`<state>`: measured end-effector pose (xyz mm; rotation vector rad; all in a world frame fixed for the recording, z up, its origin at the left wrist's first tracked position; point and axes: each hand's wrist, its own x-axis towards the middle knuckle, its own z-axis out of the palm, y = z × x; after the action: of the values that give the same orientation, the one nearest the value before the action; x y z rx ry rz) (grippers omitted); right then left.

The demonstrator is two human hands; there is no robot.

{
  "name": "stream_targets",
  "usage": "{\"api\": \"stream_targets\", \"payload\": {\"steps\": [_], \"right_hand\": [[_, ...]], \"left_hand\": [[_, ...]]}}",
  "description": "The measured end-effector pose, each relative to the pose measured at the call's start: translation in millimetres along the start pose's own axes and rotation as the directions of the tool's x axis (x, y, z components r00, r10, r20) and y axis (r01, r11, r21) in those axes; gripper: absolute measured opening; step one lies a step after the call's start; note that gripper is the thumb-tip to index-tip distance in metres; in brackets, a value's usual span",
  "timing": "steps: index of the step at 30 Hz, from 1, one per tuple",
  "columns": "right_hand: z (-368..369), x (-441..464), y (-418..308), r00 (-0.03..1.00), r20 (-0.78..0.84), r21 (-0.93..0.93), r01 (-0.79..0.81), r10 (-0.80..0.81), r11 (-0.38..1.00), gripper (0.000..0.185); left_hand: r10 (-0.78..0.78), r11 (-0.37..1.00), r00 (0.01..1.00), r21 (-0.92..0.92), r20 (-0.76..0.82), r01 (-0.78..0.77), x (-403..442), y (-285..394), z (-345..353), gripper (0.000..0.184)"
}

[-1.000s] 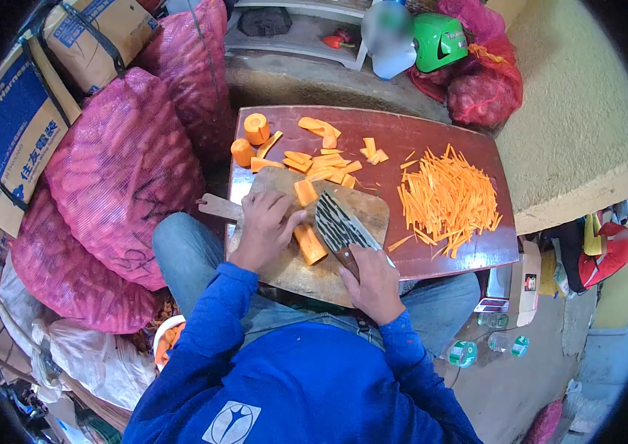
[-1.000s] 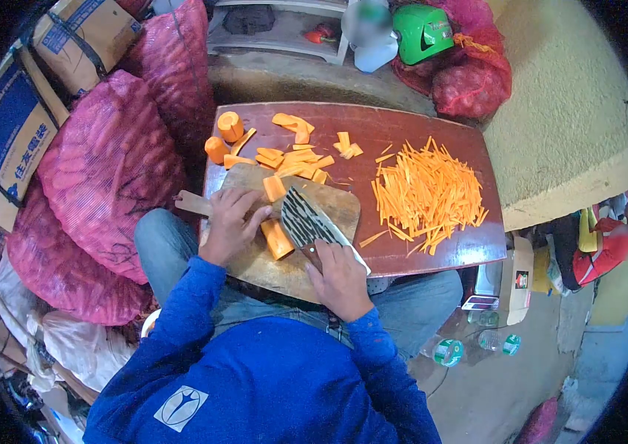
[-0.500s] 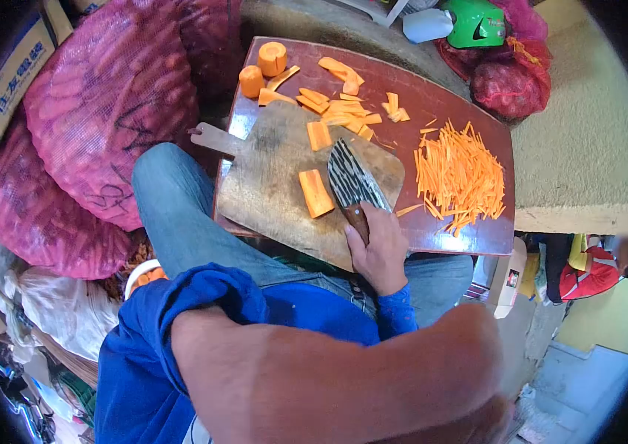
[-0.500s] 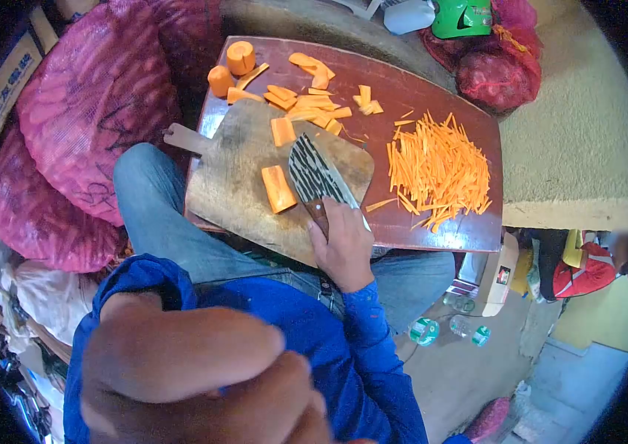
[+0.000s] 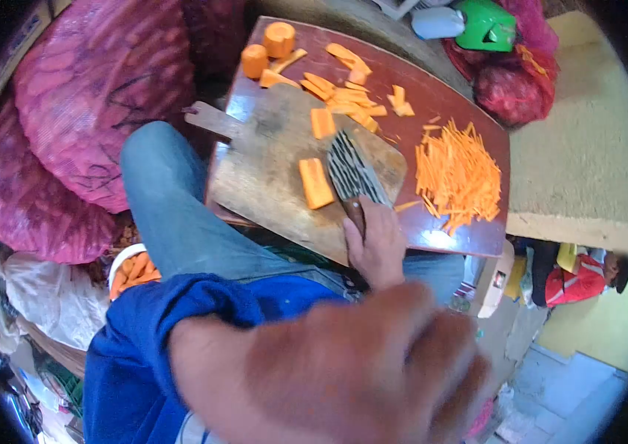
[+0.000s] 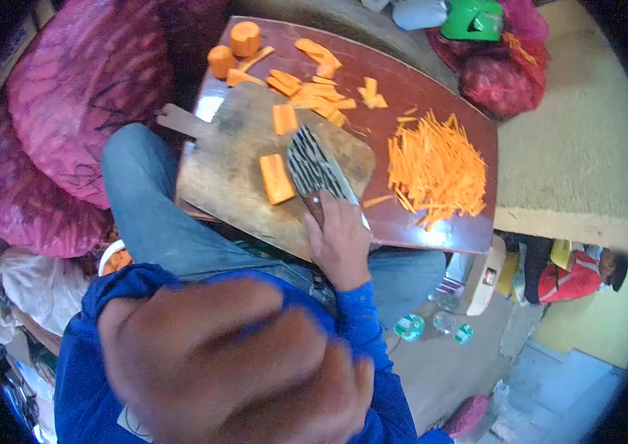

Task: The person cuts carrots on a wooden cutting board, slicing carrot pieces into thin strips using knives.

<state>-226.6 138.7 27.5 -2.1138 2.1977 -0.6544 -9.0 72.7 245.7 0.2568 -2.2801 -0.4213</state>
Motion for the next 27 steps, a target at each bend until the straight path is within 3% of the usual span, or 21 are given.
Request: {"api": "stream_targets", "payload": {"steps": [2, 3, 5, 10, 11, 15, 17, 21, 23, 27], "right_hand": [[0, -5, 3, 0.998, 0.055, -0.013, -0.036, 0.037, 0.999, 0.054], [-15, 0, -1, 0.985, 0.162, 0.038, -0.073, 0.065, 0.997, 0.055], [-19, 1, -7, 0.987, 0.146, 0.018, -0.07, 0.067, 0.997, 0.056], [-35, 1, -19, 0.963, 0.238, -0.016, -0.125, 0.126, 0.992, 0.057], [-35, 0, -18, 0.972, 0.211, 0.0, -0.107, 0.105, 0.994, 0.057], [-41, 0, -13, 0.959, 0.237, 0.011, -0.161, 0.154, 0.987, 0.058], [-51, 1, -14, 0.959, 0.208, 0.179, -0.231, 0.193, 0.956, 0.058], [-57, -10, -9, 0.963, 0.189, 0.207, -0.233, 0.195, 0.95, 0.058], [-72, -10, -14, 0.938, 0.276, 0.329, -0.296, 0.208, 0.897, 0.052], [-82, -9, -31, 0.924, 0.302, 0.389, -0.345, 0.235, 0.854, 0.053]], "left_hand": [[0.004, 0.996, 0.99, -0.085, 0.144, 0.008, -6, -40, 10, 0.025], [-0.002, 0.989, 0.974, -0.142, 0.229, 0.036, -15, -65, 19, 0.027], [-0.187, 0.971, 0.956, 0.192, 0.224, 0.145, -45, -103, 51, 0.034], [-0.398, 0.917, 0.898, 0.102, 0.189, 0.385, -114, -160, 96, 0.056], [-0.402, 0.915, 0.899, 0.125, 0.175, 0.384, -120, -163, 104, 0.063], [-0.383, 0.921, 0.905, 0.152, 0.185, 0.358, -119, -167, 112, 0.062], [-0.357, 0.932, 0.92, 0.124, 0.159, 0.34, -121, -166, 116, 0.056], [-0.347, 0.937, 0.917, 0.098, 0.195, 0.334, -125, -153, 127, 0.048], [-0.359, 0.932, 0.914, 0.124, 0.187, 0.341, -124, -142, 133, 0.044], [-0.325, 0.944, 0.932, 0.117, 0.16, 0.309, -122, -130, 141, 0.042]]}}
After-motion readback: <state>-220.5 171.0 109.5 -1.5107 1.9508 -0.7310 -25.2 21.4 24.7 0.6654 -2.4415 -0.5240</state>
